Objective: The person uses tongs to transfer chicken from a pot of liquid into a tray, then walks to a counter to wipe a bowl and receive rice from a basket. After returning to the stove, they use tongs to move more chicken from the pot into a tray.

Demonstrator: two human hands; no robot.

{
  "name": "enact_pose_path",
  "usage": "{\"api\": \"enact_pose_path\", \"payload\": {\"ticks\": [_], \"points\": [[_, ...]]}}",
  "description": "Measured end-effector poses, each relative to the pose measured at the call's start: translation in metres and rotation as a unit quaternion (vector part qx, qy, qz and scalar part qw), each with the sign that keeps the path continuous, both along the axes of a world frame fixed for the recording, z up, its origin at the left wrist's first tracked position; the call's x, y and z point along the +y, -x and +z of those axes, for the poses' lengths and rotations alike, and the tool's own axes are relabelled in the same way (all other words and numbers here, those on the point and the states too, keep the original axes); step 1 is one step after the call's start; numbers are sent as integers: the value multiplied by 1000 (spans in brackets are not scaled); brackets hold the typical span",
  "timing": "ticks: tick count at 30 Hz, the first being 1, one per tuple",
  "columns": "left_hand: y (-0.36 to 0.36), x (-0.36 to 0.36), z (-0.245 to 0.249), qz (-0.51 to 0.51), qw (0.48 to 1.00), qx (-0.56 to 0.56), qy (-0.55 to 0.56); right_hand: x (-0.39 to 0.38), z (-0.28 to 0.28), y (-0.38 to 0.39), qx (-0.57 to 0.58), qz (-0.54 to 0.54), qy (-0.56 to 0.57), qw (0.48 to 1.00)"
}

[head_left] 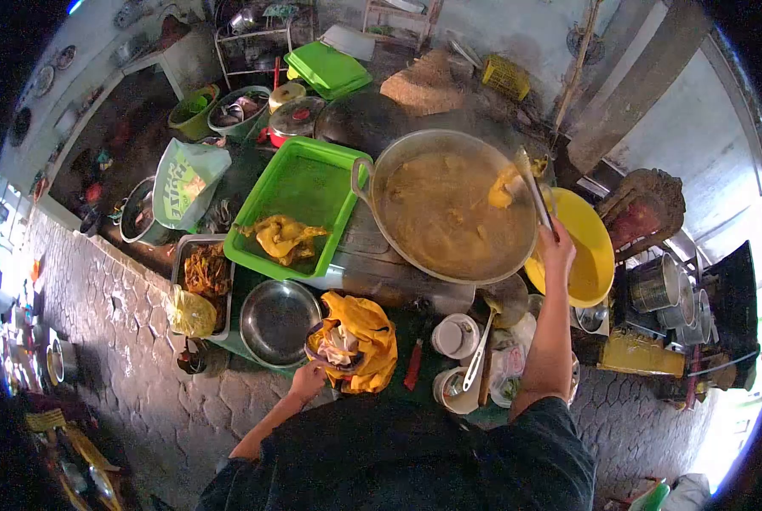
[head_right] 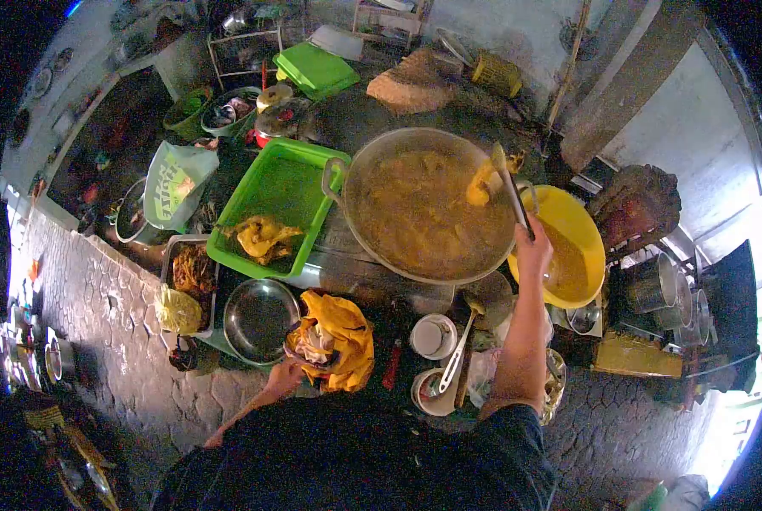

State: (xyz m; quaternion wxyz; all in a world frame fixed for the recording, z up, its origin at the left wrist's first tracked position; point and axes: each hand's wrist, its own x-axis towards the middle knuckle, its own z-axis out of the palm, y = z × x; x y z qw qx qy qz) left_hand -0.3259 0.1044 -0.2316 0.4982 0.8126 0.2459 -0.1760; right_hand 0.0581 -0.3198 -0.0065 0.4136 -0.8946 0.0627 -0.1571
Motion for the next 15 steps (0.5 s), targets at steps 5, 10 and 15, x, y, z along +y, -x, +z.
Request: {"api": "enact_pose_path", "payload": {"ticks": [5, 10, 15], "points": [[5, 1, -19, 27, 998, -55, 4, -2, -6, 7, -34, 12, -62, 997], [9, -1, 10, 12, 999, -34, -18, 10, -2, 20, 17, 40, -206, 978], [34, 8, -50, 39, 999, -10, 12, 35, 9, 32, 31, 28, -233, 972]]}}
